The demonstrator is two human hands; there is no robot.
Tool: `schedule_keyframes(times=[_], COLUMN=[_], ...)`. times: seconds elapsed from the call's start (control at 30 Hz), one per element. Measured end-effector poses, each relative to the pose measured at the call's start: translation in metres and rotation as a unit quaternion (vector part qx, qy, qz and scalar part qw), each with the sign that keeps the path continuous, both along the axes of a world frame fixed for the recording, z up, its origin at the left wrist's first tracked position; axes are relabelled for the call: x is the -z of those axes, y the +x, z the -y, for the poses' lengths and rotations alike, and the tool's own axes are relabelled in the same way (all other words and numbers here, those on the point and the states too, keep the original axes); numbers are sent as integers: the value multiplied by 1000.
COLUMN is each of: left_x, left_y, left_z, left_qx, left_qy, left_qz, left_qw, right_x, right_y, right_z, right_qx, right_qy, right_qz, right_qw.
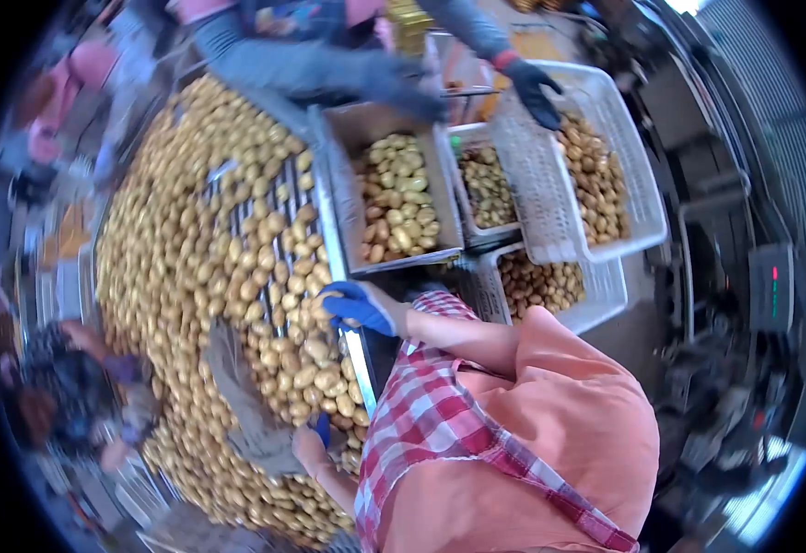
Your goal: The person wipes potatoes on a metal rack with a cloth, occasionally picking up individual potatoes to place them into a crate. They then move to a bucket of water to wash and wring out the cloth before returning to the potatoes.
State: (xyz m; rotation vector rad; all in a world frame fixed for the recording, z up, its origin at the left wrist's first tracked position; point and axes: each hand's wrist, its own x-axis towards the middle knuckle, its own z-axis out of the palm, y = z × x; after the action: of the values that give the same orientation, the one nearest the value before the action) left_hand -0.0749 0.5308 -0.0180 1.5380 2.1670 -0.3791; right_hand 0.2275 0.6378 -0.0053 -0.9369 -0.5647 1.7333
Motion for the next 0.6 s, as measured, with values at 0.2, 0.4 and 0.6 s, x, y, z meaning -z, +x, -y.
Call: schedule_keyframes(times=[0.2, 0.4, 0.6], left_x=[-7, -90, -87], left_y=[-7, 87, 92], left_z=[-28, -91, -119], left_qx=[-158, -4, 73], left_qy=[-76, 265, 365], left_qz=[107, 436, 512], left_qw=[979, 860, 774], right_x=[-48, 30, -5], right_y=[185, 297, 235], right_z=[57, 116, 145], right_qx=[420, 564, 165], right_qy=[77, -55, -80], right_qz=[163, -120, -110], right_qw=[889, 815, 977])
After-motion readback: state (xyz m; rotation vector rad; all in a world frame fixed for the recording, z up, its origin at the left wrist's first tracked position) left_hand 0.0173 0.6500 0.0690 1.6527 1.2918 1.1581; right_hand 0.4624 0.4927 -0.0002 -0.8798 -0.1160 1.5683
